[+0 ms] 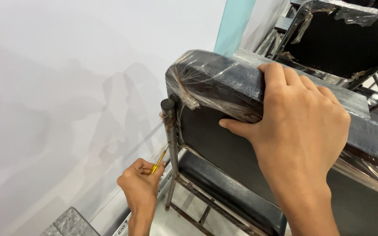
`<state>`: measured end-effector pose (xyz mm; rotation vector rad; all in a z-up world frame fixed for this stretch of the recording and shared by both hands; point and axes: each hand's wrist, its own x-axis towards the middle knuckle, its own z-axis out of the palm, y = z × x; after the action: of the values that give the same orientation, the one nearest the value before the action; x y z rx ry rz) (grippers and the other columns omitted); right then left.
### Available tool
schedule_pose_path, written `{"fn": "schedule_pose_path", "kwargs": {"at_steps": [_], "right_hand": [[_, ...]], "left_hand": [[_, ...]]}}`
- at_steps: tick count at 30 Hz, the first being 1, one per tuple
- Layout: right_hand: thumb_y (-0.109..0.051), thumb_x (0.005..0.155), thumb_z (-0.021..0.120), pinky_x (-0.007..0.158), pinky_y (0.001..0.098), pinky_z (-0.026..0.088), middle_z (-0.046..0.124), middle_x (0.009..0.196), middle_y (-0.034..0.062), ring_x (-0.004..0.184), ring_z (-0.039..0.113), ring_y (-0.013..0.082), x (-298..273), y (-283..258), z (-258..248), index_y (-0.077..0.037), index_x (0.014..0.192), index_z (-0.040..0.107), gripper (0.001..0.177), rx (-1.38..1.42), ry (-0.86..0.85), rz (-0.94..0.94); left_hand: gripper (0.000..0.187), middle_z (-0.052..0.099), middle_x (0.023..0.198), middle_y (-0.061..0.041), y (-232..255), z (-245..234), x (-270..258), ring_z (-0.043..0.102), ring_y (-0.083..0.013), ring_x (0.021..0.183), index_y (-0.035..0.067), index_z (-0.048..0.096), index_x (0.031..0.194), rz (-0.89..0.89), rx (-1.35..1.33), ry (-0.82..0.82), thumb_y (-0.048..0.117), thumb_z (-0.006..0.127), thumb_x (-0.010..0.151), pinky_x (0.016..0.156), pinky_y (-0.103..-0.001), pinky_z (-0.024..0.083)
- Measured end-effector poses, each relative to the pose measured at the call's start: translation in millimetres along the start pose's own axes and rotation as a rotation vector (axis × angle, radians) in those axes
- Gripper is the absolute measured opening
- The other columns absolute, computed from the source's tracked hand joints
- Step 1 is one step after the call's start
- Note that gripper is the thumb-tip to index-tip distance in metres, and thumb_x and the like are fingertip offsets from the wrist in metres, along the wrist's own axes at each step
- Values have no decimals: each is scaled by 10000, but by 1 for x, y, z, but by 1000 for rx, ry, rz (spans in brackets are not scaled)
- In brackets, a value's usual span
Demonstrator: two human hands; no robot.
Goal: The person uses a yellow screwdriver to tighten screws on the frame of a black chair wrapped in plastic. They repeatedly adjust the chair's position and re-engage the screwdriver with the same fastener area throughout the clip.
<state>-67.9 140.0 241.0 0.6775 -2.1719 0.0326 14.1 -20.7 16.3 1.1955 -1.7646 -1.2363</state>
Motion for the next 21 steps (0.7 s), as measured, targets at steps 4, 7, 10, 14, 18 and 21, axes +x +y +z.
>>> {"fn": "schedule_pose_path", "kwargs": {"at_steps": [4,7,10,14,18,21], "right_hand": [[-614,447,941,670,347,510,759,913,25,796,714,211,0,0,0,-94,1014,722,799,-3,9,-8],[-616,443,942,674,345,514,758,910,24,790,714,206,1,0,1,-93,1017,722,807,1,7,-8],[-621,448,941,670,346,510,754,899,22,784,709,204,0,2,2,-93,996,717,793,5,1,-9],[-621,454,941,658,350,504,749,883,24,778,705,209,-1,2,3,-93,976,713,776,14,29,-21],[-624,452,937,670,352,504,746,881,20,790,705,206,-1,3,4,-96,975,709,778,25,-1,-5],[-615,449,937,685,357,505,744,882,25,808,707,216,0,3,3,-94,963,704,768,38,17,-16]], "left_hand": [[256,683,558,-94,6,-4,1,535,-116,403,-33,695,660,-160,-94,-74,104,898,735,386,-271,393],[266,679,549,-112,5,-3,3,516,-115,390,-42,687,660,-214,-177,-98,79,918,706,379,-256,355],[271,671,553,-121,2,0,4,485,-109,397,-44,666,668,-295,-323,-128,39,923,678,374,-245,333],[283,654,568,-119,-4,4,5,467,-102,405,-20,648,676,-443,-477,-184,27,927,666,368,-239,282],[287,659,559,-101,-1,3,3,483,-100,408,-9,648,679,-449,-529,-193,44,929,657,371,-241,271],[287,665,534,-97,7,1,3,506,-118,406,-42,685,671,-369,-238,-132,79,945,666,396,-250,352]]}}
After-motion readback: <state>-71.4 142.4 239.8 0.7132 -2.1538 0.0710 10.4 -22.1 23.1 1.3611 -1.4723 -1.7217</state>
